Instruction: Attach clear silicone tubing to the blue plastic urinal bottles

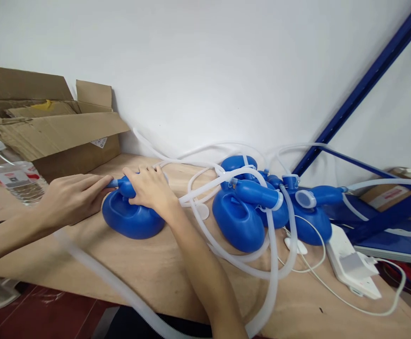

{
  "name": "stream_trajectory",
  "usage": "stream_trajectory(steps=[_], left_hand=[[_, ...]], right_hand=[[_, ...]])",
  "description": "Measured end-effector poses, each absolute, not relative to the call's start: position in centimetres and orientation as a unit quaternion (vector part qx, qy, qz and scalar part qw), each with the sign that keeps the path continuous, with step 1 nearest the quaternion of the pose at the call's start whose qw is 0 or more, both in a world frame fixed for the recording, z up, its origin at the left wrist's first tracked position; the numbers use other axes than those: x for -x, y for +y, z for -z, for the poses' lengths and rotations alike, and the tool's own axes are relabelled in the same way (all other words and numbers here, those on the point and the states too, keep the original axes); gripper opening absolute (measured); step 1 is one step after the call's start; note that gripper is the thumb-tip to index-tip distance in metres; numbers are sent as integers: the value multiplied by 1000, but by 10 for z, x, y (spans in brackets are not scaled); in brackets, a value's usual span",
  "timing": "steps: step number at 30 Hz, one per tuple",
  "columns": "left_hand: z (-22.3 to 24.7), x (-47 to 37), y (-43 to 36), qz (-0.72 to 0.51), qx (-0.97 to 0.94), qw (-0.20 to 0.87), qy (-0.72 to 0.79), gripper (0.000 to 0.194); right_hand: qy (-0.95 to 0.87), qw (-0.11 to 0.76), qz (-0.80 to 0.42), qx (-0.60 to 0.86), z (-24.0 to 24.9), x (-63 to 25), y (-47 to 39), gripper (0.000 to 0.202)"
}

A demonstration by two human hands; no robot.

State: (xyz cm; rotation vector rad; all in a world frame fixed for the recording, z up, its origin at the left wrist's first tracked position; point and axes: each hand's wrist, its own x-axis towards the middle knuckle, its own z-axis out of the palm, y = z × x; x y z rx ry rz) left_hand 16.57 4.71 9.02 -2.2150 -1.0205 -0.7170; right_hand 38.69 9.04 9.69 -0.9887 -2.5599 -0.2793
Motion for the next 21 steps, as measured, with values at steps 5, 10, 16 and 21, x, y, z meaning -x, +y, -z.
stream_trajectory(steps=[5,10,16,21], left_hand=[[-83,-167,58,284,790,449,-307,19],[-70,-177,35,375,783,374,-325,35],[-48,-185,-1,438,741,12,-509,29],[-65,-173,2,450,713,183,-506,29]], right_hand=[[-900,186,76,386,-99,-387,88,66],[-897,196,70,390,-98,-388,89,67],[-901,200,61,379,-96,-390,91,68],[-902,202,46,378,-96,-390,92,68]])
